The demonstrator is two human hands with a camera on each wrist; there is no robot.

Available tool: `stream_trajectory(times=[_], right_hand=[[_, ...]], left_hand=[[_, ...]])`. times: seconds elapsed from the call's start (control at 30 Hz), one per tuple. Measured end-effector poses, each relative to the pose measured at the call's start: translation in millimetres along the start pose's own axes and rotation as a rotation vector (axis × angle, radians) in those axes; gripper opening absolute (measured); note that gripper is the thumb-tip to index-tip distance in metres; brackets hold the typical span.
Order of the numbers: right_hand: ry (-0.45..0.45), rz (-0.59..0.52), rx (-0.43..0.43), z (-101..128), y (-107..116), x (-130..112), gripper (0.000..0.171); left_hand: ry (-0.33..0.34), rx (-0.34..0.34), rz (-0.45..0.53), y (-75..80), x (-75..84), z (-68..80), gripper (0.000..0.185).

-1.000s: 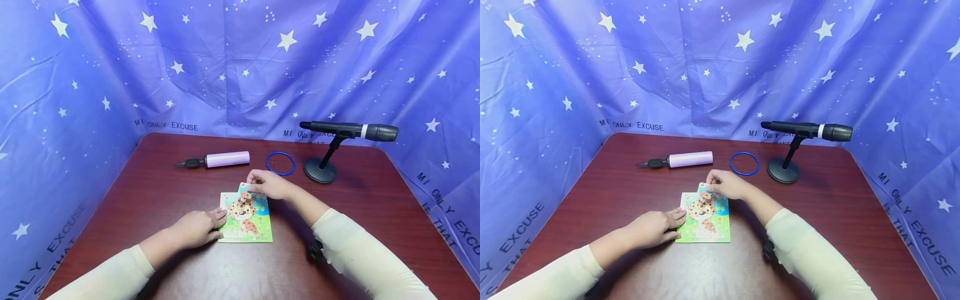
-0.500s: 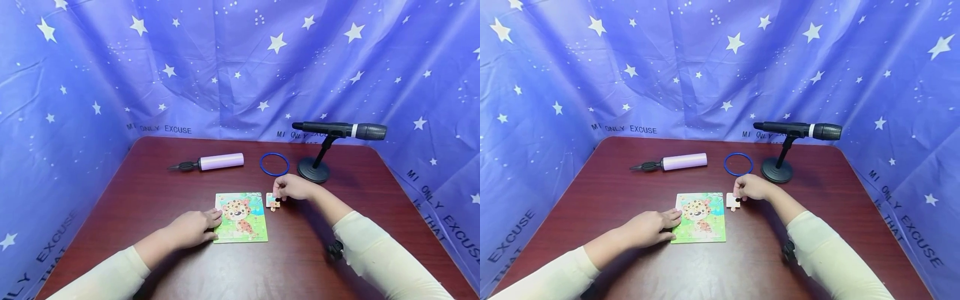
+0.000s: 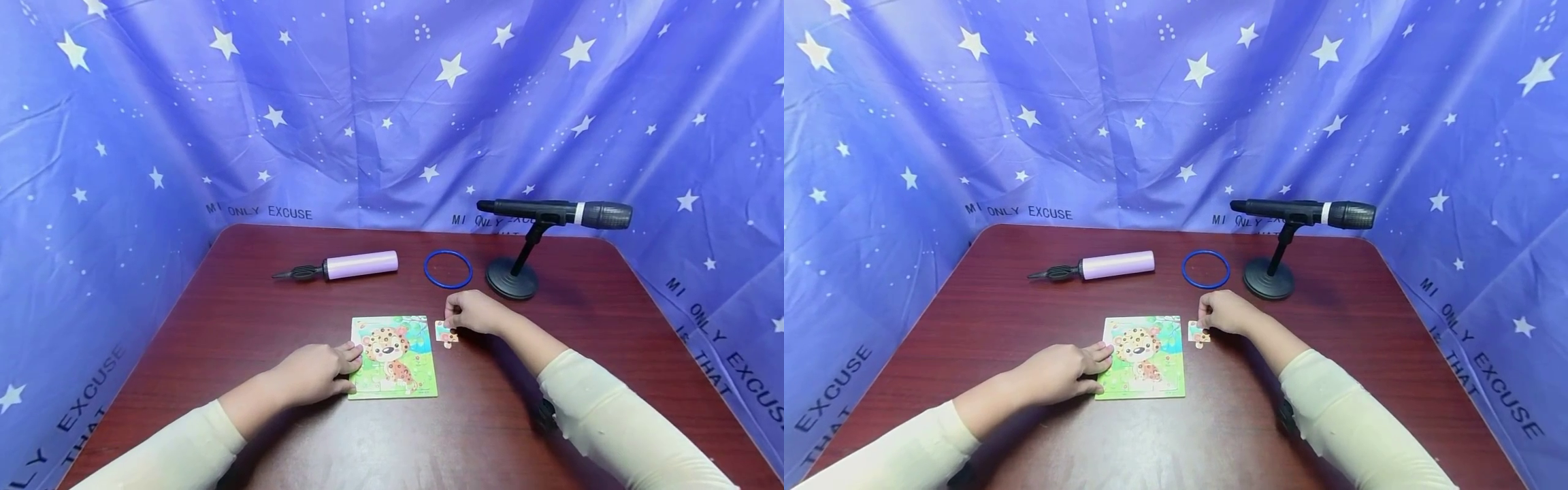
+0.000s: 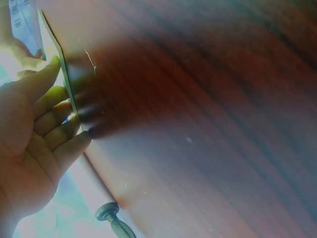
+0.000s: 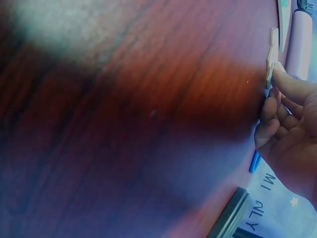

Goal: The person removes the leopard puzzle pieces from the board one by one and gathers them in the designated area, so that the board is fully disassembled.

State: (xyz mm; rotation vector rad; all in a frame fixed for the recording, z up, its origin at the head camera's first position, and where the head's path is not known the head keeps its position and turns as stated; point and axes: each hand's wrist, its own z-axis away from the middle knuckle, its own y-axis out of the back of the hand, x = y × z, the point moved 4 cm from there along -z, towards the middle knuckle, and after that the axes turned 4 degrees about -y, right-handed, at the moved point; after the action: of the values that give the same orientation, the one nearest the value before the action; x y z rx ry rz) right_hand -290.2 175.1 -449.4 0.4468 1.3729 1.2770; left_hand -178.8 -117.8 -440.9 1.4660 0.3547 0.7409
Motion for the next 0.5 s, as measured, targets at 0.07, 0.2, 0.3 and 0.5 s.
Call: stream_trajectory(times=[0.07,0.2,0.3,0.5], right_hand=[[-0.007,0.004,-0.004,0.1,0.8,0.4,0.016],[-0.009,0.008,-0.022,0.3,4.5,0.1,0.015],[0.015,0.006,-0.014,-1.7,8.0,-3.5,0.014],[0.153,-0.041,0.03,-11.5,5.2,-38.8,0.018]], left_hand=[[0.0,-0.004,-0.012,-0.2,-0.5,-0.9,0.053],[-0.002,-0.01,-0.034,0.0,-0.8,-2.7,0.054],[-0.001,-0.016,-0.042,0.1,-0.9,-2.7,0.054],[0.0,-0.023,-0.043,0.6,-1.0,-0.9,0.054]])
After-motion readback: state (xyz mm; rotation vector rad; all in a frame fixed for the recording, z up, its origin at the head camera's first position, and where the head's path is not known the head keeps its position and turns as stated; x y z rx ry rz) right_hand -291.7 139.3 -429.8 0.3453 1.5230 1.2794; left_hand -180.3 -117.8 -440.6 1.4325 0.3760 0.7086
